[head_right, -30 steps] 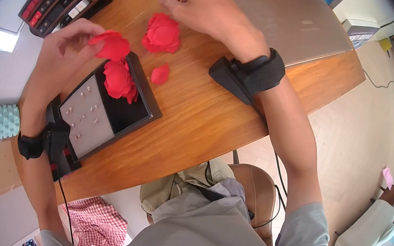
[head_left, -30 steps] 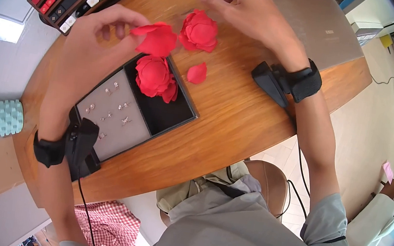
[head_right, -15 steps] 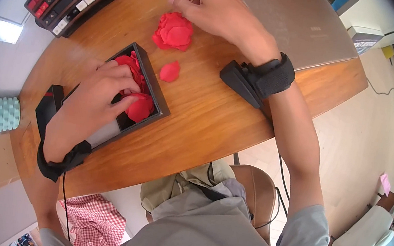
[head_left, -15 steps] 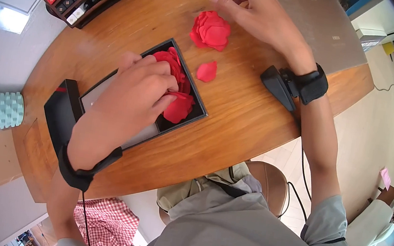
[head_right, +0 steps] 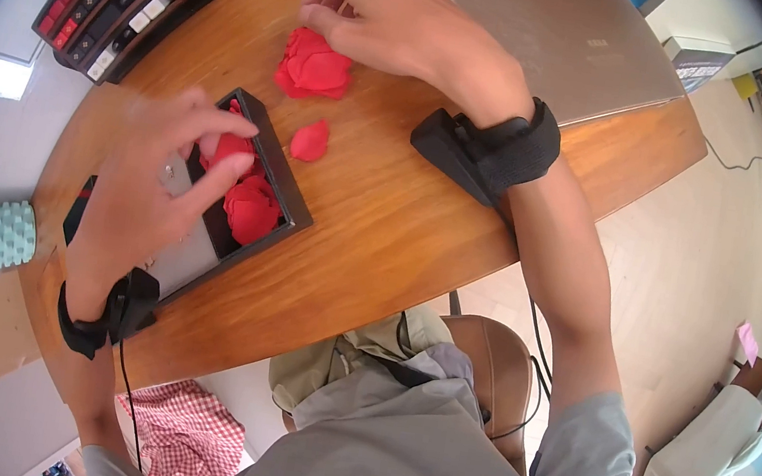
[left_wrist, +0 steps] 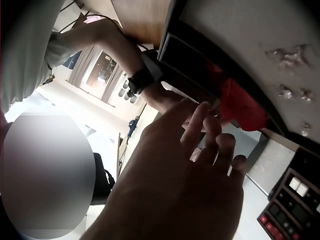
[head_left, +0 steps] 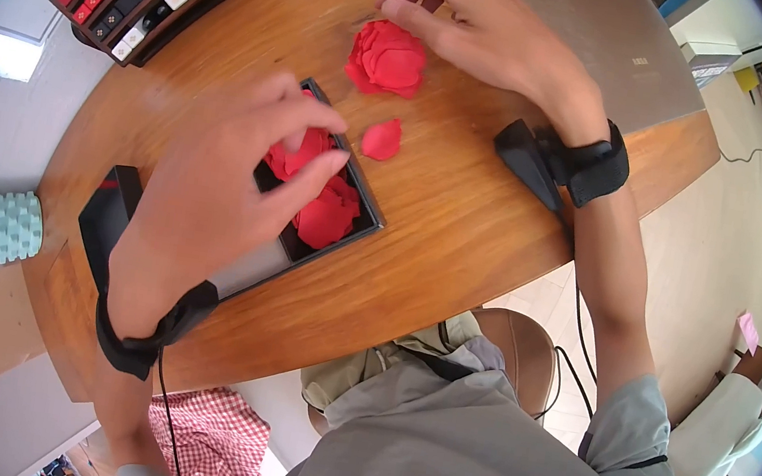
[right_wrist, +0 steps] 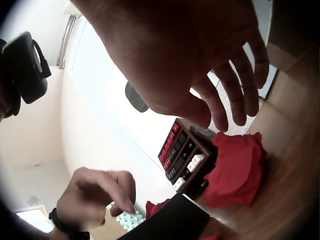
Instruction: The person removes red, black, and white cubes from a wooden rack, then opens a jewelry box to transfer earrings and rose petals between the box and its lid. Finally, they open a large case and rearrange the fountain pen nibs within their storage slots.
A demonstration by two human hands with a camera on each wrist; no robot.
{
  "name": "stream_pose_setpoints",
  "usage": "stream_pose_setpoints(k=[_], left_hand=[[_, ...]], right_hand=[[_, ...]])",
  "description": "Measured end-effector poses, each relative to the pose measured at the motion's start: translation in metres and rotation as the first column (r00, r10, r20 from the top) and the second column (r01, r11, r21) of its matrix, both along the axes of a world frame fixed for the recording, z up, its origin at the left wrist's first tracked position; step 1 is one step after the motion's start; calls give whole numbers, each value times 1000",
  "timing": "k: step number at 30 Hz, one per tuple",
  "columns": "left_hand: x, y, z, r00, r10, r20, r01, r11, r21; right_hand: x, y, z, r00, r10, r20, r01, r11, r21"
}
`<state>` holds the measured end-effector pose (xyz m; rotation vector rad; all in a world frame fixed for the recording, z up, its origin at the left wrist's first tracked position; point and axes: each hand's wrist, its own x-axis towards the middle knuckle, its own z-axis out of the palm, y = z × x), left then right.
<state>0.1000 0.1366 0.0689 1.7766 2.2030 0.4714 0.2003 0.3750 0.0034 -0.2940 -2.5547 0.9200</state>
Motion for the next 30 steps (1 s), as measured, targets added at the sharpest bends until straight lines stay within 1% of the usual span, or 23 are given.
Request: stream_pose_setpoints(k=[2, 3, 5, 6, 8, 10, 12, 14, 15, 17, 18, 19, 20, 21, 22, 23, 24, 26, 27, 29, 30], left_hand=[[-7, 14, -7, 993, -91, -81, 108, 968, 228], [-10, 22, -12, 993, -87, -83, 104, 968, 230], [-12, 39, -24, 952, -193, -238, 237, 956, 174], [-11, 44, -28, 952, -192, -238, 236, 956, 174], [-8, 51, -35, 921, -196, -336, 225, 973, 51], [-3, 57, -32, 934, -191, -303, 206, 978, 18], [-1, 60, -32, 946, -182, -269, 185, 983, -16], [-2, 62, -34, 971, -173, -166, 153, 980, -128], [-4, 64, -34, 970, -177, -166, 156, 979, -129], [-7, 66, -32, 995, -97, 35, 98, 995, -35], [-9, 69, -30, 994, -102, 37, 104, 994, -35], [-10, 72, -28, 998, -59, 32, 58, 997, 44], [-12, 74, -27, 1000, -12, 28, 8, 992, 124], [-14, 76, -29, 1000, -8, 27, 4, 992, 126], [-16, 79, -32, 997, -24, -73, 36, 987, 158], [-17, 80, -36, 984, -39, -173, 71, 980, 185], [-18, 80, -39, 984, -38, -174, 70, 980, 185], [-17, 80, -45, 948, -22, -317, 89, 976, 199], [-17, 80, -45, 948, -23, -316, 90, 976, 198], [-18, 81, -46, 952, -33, -305, 72, 991, 117], [-19, 81, -45, 952, -33, -306, 72, 991, 117]], right_hand=[[-1, -1, 2, 1000, -5, 3, 5, 1000, -14], [-3, 0, 0, 1000, -3, -11, 3, 1000, -12], [-6, 3, -3, 1000, 1, -25, -1, 1000, -9], [-6, 4, -4, 999, 6, -37, -6, 1000, -10], [-7, 5, -7, 999, 8, -48, -9, 1000, -14], [-7, 5, -7, 999, -32, -37, 32, 999, 4], [-6, 6, -7, 998, -34, -48, 34, 999, 2], [-6, 5, -6, 998, -32, -60, 32, 999, -2], [-6, 4, -5, 997, -43, -64, 43, 999, 3], [-4, 2, -1, 996, -61, -66, 61, 998, 5], [-3, 1, 4, 997, -69, -27, 69, 998, 9], [-2, 0, 7, 997, -73, 14, 73, 997, 12], [-3, 1, 3, 997, -72, 15, 72, 997, 13], [-6, 4, -4, 997, -71, -43, 72, 997, 33], [-9, 4, -6, 993, -68, -101, 73, 996, 52], [-9, 5, -7, 993, -64, -103, 70, 996, 53], [-9, 5, -8, 992, -61, -109, 66, 997, 41], [-7, 5, -7, 992, -59, -113, 63, 998, 28], [-6, 4, -6, 993, -63, -100, 66, 998, 22], [-7, 5, -6, 994, -66, -86, 68, 998, 15], [-7, 5, -7, 993, -66, -98, 68, 997, 26]])
